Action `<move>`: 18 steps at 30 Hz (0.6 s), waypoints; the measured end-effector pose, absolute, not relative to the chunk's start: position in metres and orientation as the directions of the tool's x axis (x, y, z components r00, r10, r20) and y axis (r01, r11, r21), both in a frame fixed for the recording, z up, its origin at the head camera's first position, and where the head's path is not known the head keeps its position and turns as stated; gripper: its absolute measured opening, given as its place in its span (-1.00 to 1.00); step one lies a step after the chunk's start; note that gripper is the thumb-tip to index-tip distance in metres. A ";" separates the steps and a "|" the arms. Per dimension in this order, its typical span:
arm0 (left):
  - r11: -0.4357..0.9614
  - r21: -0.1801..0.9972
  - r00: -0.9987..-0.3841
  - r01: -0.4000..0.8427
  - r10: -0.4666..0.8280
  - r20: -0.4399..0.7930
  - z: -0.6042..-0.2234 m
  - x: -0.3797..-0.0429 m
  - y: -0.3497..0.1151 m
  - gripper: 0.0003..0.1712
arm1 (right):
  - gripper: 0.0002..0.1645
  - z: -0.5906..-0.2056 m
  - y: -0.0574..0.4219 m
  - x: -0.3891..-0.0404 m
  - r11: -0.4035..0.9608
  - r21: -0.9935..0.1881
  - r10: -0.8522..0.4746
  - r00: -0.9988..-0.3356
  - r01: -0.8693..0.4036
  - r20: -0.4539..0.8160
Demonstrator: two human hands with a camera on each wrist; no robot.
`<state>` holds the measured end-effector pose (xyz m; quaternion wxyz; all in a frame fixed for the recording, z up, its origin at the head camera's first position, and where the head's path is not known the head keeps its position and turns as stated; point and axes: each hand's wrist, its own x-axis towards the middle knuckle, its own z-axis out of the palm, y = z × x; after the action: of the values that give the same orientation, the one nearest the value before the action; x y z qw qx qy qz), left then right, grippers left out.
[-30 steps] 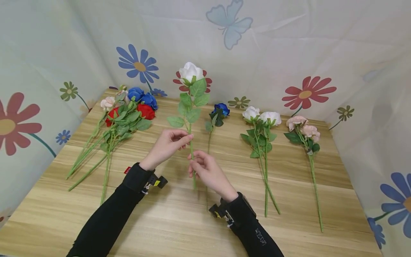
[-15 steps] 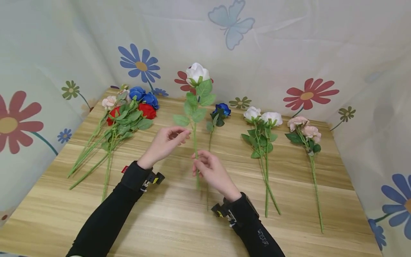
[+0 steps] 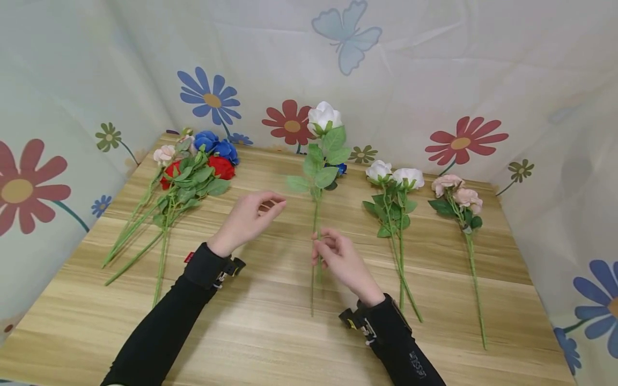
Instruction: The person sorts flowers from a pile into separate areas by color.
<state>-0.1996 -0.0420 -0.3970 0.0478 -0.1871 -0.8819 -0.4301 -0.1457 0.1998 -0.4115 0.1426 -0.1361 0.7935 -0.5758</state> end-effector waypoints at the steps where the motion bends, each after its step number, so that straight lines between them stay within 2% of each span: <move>1: 0.568 0.729 -0.922 0.381 0.294 0.253 -0.397 -0.200 -0.042 -0.64 | -0.66 -0.411 0.204 -0.146 0.309 -0.950 -0.372 -0.926 -0.050 -0.072; 11: 0.609 0.674 -0.908 0.417 0.304 0.288 -0.402 -0.203 -0.044 -0.68 | -0.62 -0.408 0.251 -0.143 0.432 -0.902 -0.285 -0.951 -0.019 -0.117; 18: 0.617 0.667 -0.908 0.418 0.311 0.281 -0.401 -0.202 -0.046 -0.69 | -0.59 -0.409 0.283 -0.143 0.461 -0.887 -0.216 -0.964 0.039 -0.154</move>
<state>-0.2024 -0.0458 -0.4007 0.0689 -0.2034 -0.8965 -0.3875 -0.1427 0.2834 -0.4089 0.1232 -0.0523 0.8458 -0.5165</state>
